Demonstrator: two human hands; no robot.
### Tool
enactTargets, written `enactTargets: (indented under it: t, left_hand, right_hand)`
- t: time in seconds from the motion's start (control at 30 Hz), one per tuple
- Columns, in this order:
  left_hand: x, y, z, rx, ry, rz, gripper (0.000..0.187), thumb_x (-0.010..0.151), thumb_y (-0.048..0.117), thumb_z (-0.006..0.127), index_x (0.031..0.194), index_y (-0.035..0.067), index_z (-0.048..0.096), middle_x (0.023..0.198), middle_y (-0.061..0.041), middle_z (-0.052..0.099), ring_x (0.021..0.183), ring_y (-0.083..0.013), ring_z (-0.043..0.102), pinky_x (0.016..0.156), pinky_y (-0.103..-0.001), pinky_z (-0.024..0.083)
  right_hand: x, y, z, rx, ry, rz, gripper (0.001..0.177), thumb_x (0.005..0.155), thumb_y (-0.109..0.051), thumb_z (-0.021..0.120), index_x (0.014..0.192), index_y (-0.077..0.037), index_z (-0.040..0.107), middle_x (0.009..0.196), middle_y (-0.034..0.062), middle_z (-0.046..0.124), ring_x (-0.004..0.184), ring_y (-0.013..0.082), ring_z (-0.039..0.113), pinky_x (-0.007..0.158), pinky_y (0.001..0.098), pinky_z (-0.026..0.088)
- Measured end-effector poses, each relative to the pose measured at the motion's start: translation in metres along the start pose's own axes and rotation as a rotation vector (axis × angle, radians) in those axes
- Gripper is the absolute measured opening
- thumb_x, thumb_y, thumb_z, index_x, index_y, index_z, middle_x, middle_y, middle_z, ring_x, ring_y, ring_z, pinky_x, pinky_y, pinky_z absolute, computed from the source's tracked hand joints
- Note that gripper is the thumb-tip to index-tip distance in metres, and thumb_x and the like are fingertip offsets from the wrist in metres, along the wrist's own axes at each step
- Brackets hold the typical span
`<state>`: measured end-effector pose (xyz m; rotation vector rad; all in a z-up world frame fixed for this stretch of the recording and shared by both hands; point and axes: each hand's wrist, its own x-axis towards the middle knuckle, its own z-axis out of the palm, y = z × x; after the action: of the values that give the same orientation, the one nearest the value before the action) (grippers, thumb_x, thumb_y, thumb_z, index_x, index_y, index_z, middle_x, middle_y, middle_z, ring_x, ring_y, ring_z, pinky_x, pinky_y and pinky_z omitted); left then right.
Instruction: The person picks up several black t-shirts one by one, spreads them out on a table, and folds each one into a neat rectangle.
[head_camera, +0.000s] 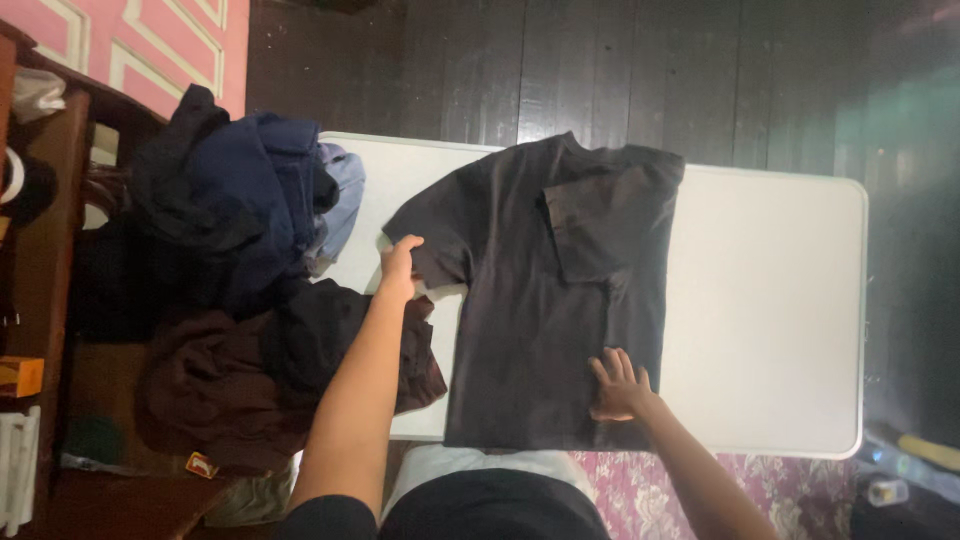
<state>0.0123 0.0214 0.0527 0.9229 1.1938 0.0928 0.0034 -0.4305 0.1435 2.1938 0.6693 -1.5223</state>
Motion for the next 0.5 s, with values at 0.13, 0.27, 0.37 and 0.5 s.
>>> enactTargets:
  t: [0.13, 0.27, 0.37, 0.5]
  left_hand:
    - [-0.026, 0.009, 0.011, 0.16, -0.108, 0.595, 0.047, 0.081, 0.009, 0.067, 0.127, 0.0, 0.06, 0.117, -0.014, 0.068, 0.104, -0.0231, 0.065, 0.093, -0.037, 0.051]
    - [-0.058, 0.024, 0.043, 0.191, -0.302, 0.733, 0.045, 0.087, 0.007, 0.064, 0.13, -0.002, 0.057, 0.113, -0.015, 0.072, 0.098, -0.0223, 0.069, 0.087, -0.035, 0.055]
    - [-0.096, 0.032, 0.063, 0.467, -0.325, 0.698, 0.043, 0.089, 0.008, 0.067, 0.129, -0.002, 0.054, 0.113, -0.016, 0.071, 0.097, -0.024, 0.071, 0.085, -0.033, 0.057]
    - [-0.14, 0.025, 0.071, 0.603, -0.572, 0.622, 0.053, 0.092, 0.012, 0.067, 0.139, 0.001, 0.045, 0.121, -0.017, 0.071, 0.114, -0.0285, 0.071, 0.094, -0.035, 0.058]
  right_hand:
    - [-0.007, -0.03, -0.09, 0.372, 0.293, -0.196, 0.058, 0.094, -0.049, 0.059, 0.143, -0.017, 0.059, 0.138, 0.0131, 0.068, 0.13, 0.0292, 0.064, 0.112, 0.0513, 0.046]
    - [0.036, -0.091, -0.162, 1.203, 0.587, -0.638, 0.086, 0.086, -0.046, 0.077, 0.154, -0.007, 0.04, 0.153, 0.0213, 0.048, 0.141, 0.0339, 0.048, 0.114, 0.0449, 0.042]
    - [0.06, -0.125, -0.21, 1.513, 0.631, -0.75, 0.094, 0.085, -0.041, 0.082, 0.158, -0.009, 0.033, 0.151, 0.0236, 0.042, 0.138, 0.0362, 0.044, 0.108, 0.0431, 0.044]
    - [0.07, -0.142, -0.23, 1.593, 0.66, -0.556, 0.061, 0.079, -0.024, 0.082, 0.129, 0.003, 0.061, 0.107, 0.0181, 0.071, 0.091, 0.0273, 0.071, 0.081, 0.0389, 0.061]
